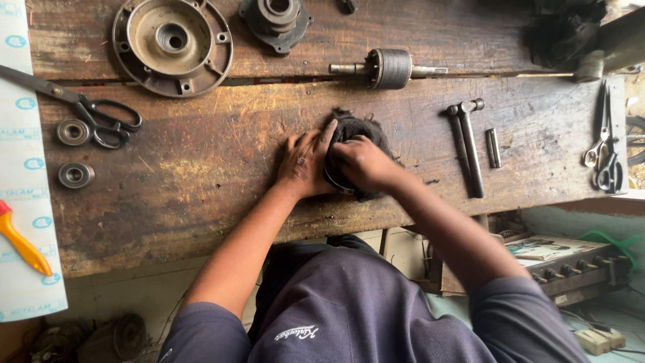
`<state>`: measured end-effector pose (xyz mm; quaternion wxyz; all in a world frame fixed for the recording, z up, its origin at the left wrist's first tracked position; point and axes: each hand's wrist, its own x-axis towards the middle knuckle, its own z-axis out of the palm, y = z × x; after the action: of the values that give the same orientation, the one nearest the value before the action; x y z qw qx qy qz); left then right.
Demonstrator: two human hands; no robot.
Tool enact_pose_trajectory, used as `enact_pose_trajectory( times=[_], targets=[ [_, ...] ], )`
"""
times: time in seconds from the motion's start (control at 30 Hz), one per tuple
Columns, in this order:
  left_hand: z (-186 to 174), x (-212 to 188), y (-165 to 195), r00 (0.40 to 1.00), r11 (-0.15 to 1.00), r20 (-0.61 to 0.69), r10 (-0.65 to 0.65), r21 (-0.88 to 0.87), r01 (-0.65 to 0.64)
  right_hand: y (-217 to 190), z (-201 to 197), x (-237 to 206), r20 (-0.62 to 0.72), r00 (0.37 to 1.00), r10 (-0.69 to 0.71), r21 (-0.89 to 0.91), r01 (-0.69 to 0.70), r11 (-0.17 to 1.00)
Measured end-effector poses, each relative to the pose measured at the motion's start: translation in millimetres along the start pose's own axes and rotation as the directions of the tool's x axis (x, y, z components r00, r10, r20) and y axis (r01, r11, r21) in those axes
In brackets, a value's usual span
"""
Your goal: The person positions a gear puller around a motor armature on a shaft and turns a wrench to tighten the puller, extracting the armature from the assembly. They then set the armature aside and wipe the armature and a metal end housing with a rag.
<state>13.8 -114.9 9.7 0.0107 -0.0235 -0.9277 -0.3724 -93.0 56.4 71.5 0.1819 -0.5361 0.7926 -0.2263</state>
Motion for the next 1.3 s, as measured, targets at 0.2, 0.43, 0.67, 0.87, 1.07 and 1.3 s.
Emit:
enact_pose_trajectory(
  times=[0.2, 0.43, 0.67, 0.87, 1.07, 1.3],
  targets=[
    [3.3, 1.0, -2.7, 1.000, 1.000, 0.029, -0.003, 0.022, 0.003, -0.6, -13.2, -14.3, -0.147, 0.941, 0.306, -0.016, -0.311, 0.950],
    [2.7, -1.1, -2.7, 0.997, 0.997, 0.075, -0.026, 0.075, 0.020, -13.2, 6.3, -39.8, -0.342, 0.831, 0.438, 0.088, -0.436, 0.896],
    [40.1, -8.4, 12.2, 0.987, 0.970, -0.159, -0.028, 0.235, 0.065, -4.0, 16.8, -40.1, -0.339, 0.762, 0.552, 0.078, -0.561, 0.824],
    [16.8, 13.9, -7.0, 1.000, 0.997, -0.002, -0.003, 0.071, 0.004, 9.8, 12.4, -37.3, -0.316, 0.833, 0.454, -0.005, -0.480, 0.877],
    [-16.1, 24.7, 7.0, 0.997, 0.999, 0.080, 0.013, 0.029, -0.015, 7.1, 18.2, -8.7, -0.284, 0.918, 0.278, -0.090, -0.314, 0.945],
    [-25.4, 23.6, 11.2, 0.987, 0.999, 0.163, -0.002, 0.032, -0.003, 8.2, -4.4, -9.7, -0.046, 0.998, -0.054, 0.044, 0.056, 0.997]
  ],
)
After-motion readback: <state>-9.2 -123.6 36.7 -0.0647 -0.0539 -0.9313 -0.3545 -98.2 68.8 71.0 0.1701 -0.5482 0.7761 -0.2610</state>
